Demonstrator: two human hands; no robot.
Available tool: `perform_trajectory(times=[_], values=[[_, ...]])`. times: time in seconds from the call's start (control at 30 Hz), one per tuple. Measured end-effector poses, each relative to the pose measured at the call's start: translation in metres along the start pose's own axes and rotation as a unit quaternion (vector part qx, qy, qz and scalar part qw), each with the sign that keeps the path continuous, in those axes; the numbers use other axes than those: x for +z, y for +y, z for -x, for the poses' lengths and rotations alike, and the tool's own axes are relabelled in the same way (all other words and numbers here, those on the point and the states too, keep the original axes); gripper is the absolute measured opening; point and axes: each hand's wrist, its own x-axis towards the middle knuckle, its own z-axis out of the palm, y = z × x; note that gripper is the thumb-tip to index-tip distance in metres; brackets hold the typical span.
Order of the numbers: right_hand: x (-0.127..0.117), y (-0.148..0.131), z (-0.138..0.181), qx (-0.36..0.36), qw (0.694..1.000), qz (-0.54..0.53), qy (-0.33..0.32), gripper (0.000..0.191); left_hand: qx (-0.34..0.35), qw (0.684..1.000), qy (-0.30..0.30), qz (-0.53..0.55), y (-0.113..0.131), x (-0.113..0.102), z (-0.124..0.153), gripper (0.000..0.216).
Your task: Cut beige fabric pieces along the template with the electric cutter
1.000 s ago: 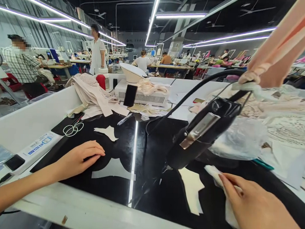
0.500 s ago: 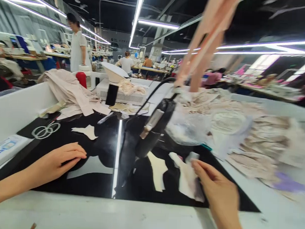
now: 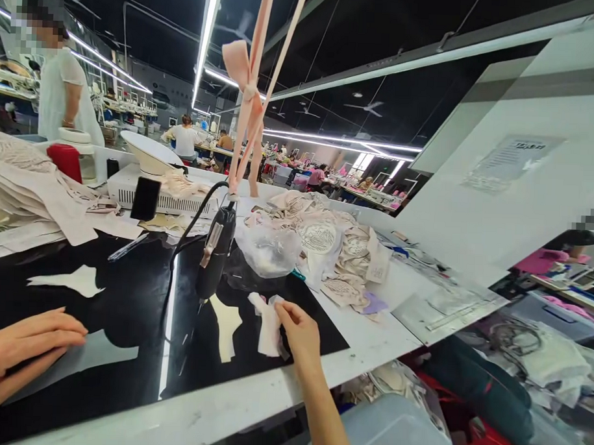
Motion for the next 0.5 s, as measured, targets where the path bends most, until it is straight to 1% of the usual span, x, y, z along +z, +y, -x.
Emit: perform_trajectory(times=[0.1,0.17,0.23,0.3,0.33,0.37,0.43,0.5], values=[[0.001,0.0,0.001,-0.017,1.0,0.0,-0.012,0.023,0.055,0.997,-0.048,-0.022,0.001,0.001,-0.002,0.027],[0.002,-0.001,0.003,-0.036,0.999,0.003,-0.021,0.023,0.074,0.995,-0.066,-0.02,0.013,0.002,-0.011,0.028],[0.004,-0.003,0.004,-0.057,0.998,0.005,-0.028,0.023,0.104,0.991,-0.085,0.01,0.035,0.004,-0.025,0.03],[0.005,-0.005,0.004,-0.071,0.997,0.007,-0.032,0.023,0.143,0.984,-0.093,0.044,0.064,0.012,-0.044,0.032],[0.006,-0.006,0.004,-0.076,0.997,0.008,-0.033,0.023,0.172,0.978,-0.106,0.055,0.08,0.017,-0.054,0.034],[0.006,-0.006,0.005,-0.079,0.996,0.009,-0.033,0.024,0.192,0.972,-0.119,0.06,0.095,0.025,-0.064,0.036],[0.006,-0.006,0.005,-0.084,0.996,0.012,-0.035,0.024,0.238,0.962,-0.121,0.056,0.123,0.043,-0.086,0.036],[0.007,-0.006,0.006,-0.086,0.995,0.014,-0.04,0.024,0.27,0.95,-0.15,0.04,0.145,0.064,-0.108,0.028]])
